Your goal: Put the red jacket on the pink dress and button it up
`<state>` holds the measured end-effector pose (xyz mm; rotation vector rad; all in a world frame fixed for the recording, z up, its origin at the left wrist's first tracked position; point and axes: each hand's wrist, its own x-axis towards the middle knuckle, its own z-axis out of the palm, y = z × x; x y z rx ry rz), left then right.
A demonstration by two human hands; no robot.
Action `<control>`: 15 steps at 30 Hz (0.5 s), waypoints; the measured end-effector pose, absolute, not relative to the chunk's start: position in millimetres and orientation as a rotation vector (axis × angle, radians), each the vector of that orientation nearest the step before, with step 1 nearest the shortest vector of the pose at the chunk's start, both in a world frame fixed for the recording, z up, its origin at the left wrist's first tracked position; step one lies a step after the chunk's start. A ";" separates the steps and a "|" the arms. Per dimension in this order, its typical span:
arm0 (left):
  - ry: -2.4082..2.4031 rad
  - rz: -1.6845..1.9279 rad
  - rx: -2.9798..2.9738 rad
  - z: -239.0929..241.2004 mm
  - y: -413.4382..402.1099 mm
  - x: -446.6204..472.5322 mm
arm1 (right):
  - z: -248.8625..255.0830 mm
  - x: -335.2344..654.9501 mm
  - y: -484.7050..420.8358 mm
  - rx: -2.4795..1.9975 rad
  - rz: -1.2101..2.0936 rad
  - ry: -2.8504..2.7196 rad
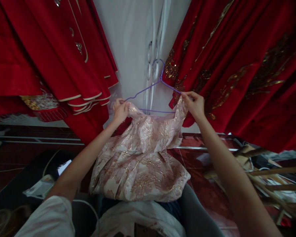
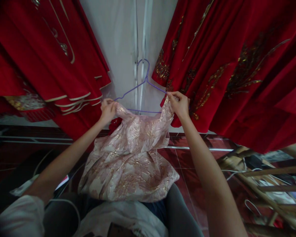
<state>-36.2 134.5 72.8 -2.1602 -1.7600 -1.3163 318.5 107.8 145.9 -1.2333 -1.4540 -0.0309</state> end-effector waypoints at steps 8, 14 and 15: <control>-2.037 -1.232 -2.101 34.6 150.2 -92.7 | 146.5 320.7 114.6 -1.189 0.003 -1.475; -1.931 -1.382 -2.141 39.0 159.2 -86.2 | 148.1 324.4 115.7 -1.183 0.011 -1.485; -1.920 -1.402 -2.145 43.6 162.1 -83.6 | 147.9 324.4 115.6 -1.183 0.014 -1.485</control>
